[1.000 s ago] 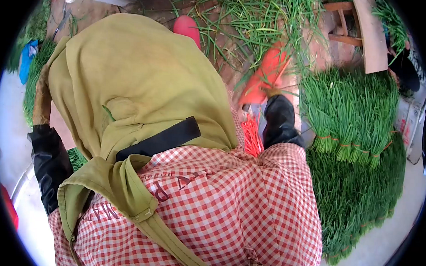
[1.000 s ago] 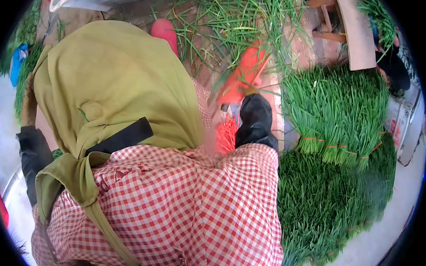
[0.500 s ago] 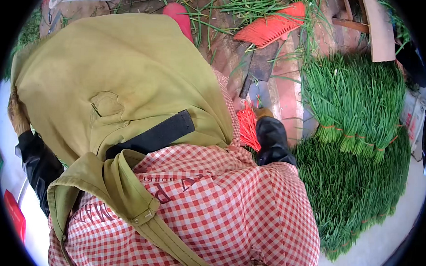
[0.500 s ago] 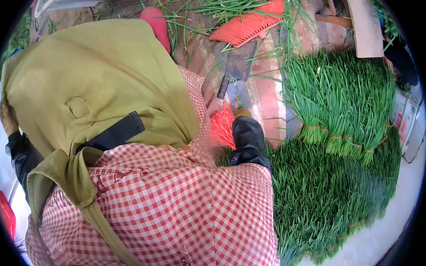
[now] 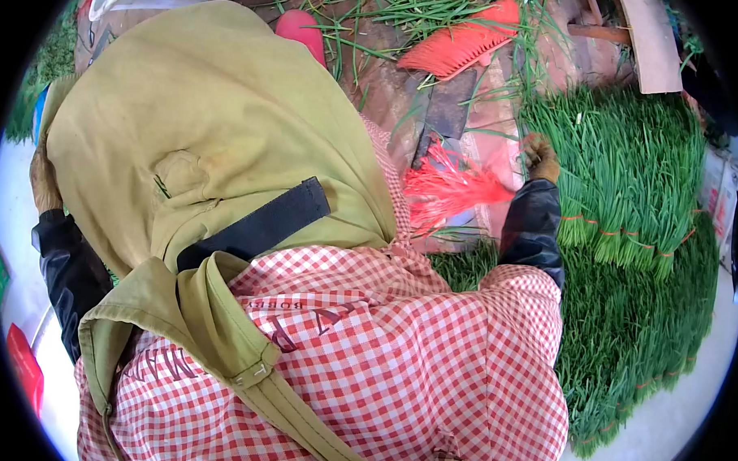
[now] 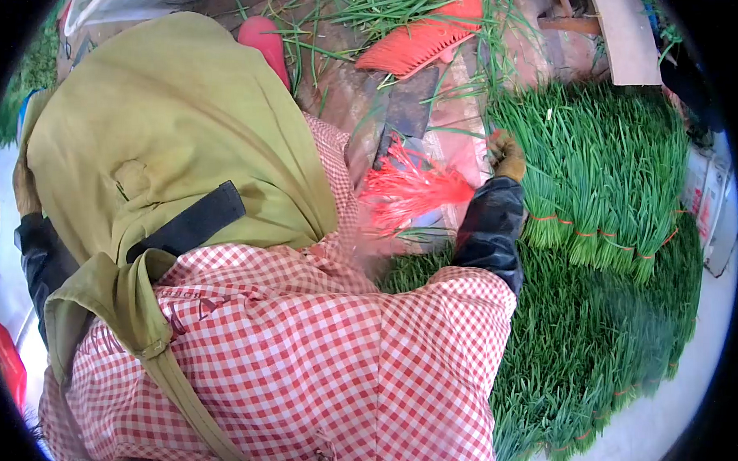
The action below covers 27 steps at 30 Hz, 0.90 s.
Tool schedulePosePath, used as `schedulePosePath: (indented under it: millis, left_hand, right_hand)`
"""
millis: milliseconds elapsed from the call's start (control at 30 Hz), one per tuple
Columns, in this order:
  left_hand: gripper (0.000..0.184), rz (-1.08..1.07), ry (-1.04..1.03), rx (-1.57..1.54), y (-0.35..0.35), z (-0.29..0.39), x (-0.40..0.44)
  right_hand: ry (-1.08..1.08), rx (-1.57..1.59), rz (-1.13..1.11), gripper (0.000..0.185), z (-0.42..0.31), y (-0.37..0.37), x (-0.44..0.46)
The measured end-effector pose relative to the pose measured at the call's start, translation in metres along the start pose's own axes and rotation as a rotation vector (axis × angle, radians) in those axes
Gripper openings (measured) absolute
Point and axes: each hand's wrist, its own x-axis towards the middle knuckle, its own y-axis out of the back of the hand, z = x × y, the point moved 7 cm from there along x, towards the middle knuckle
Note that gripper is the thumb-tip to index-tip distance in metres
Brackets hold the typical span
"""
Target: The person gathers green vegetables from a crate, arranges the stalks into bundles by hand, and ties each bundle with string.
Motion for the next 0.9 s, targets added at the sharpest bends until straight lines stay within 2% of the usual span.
schedulePosePath:
  millis: [33,67,133,167,233,267,333,367,433,500,533,567,633,667,700,767,800,833,867,900]
  left_hand:
    - [0.063,-0.012,0.074,-0.15,-0.007,0.014,-0.01]
    - [0.064,-0.023,0.148,-0.301,-0.012,0.023,-0.017]
    - [0.064,-0.034,0.181,-0.403,-0.019,0.03,-0.031]
    - [0.064,-0.05,0.209,-0.498,-0.022,0.025,-0.037]
    - [0.064,-0.077,0.252,-0.57,-0.023,-0.01,-0.042]
    - [0.064,-0.107,0.284,-0.631,-0.025,-0.026,-0.041]
    - [0.064,-0.099,0.273,-0.756,-0.036,-0.086,-0.026]
    - [0.065,-0.088,0.259,-0.877,-0.042,-0.103,-0.022]
    - [0.065,-0.089,0.282,-0.85,-0.05,-0.084,-0.042]
    - [0.065,-0.02,0.47,-0.916,-0.052,-0.086,-0.061]
    - [0.065,-0.006,0.478,-0.915,-0.046,-0.096,-0.063]
    - [0.066,-0.025,0.463,-0.896,-0.045,-0.098,-0.067]
    - [0.067,-0.057,0.426,-0.867,-0.042,-0.116,-0.068]
    - [0.067,-0.079,0.41,-0.851,-0.041,-0.119,-0.072]
    - [0.067,-0.074,0.416,-0.862,-0.042,-0.118,-0.077]
    - [0.067,-0.088,0.462,-0.753,-0.044,-0.113,-0.088]
    - [0.066,-0.16,0.333,-0.766,-0.05,-0.113,-0.095]
    - [0.066,-0.106,0.287,-0.74,-0.05,-0.119,-0.103]
    - [0.067,-0.034,0.194,-0.729,-0.05,-0.109,-0.118]
    - [0.068,-0.054,0.143,-0.695,-0.051,-0.08,-0.133]
  right_hand:
    - [0.017,0.068,0.066,0.025,-0.035,-0.01,-0.026]
    - [0.024,0.066,0.063,0.025,-0.035,0.002,-0.017]
    - [0.008,-0.31,-0.07,0.023,-0.01,0.032,0.024]
    - [0.014,-0.318,-0.072,0.023,-0.001,0.036,0.021]
    - [0.156,-0.677,-0.037,0.025,0.008,0.033,-0.004]
    - [0.157,-0.682,-0.037,0.025,0.011,0.026,-0.018]
    - [0.545,-1.154,-0.094,0.028,-0.001,-0.019,-0.058]
    - [0.546,-1.16,-0.095,0.028,-0.005,-0.038,-0.071]
    - [0.416,-1.209,-0.056,0.027,-0.016,-0.079,-0.092]
    - [0.334,-1.325,-0.124,0.028,0.0,-0.111,-0.096]
    - [0.438,-1.432,-0.173,0.034,0.014,-0.125,-0.095]
    - [0.456,-1.433,-0.184,0.034,0.011,-0.124,-0.09]
    - [0.3,-1.451,-0.25,0.028,0.02,-0.124,-0.089]
    - [0.451,-1.341,-0.217,0.022,0.021,-0.122,-0.076]
    - [0.463,-1.348,-0.215,0.022,0.018,-0.118,-0.07]
    - [0.154,-0.898,-0.119,0.03,0.018,-0.087,-0.049]
    - [0.189,-0.741,-0.224,0.026,0.019,-0.066,-0.027]
    - [0.418,-1.315,-0.272,0.026,0.007,-0.053,-0.026]
    - [0.719,-1.862,-0.206,0.028,-0.005,-0.039,-0.028]
    - [0.743,-1.974,-0.213,0.026,0.006,-0.039,-0.03]
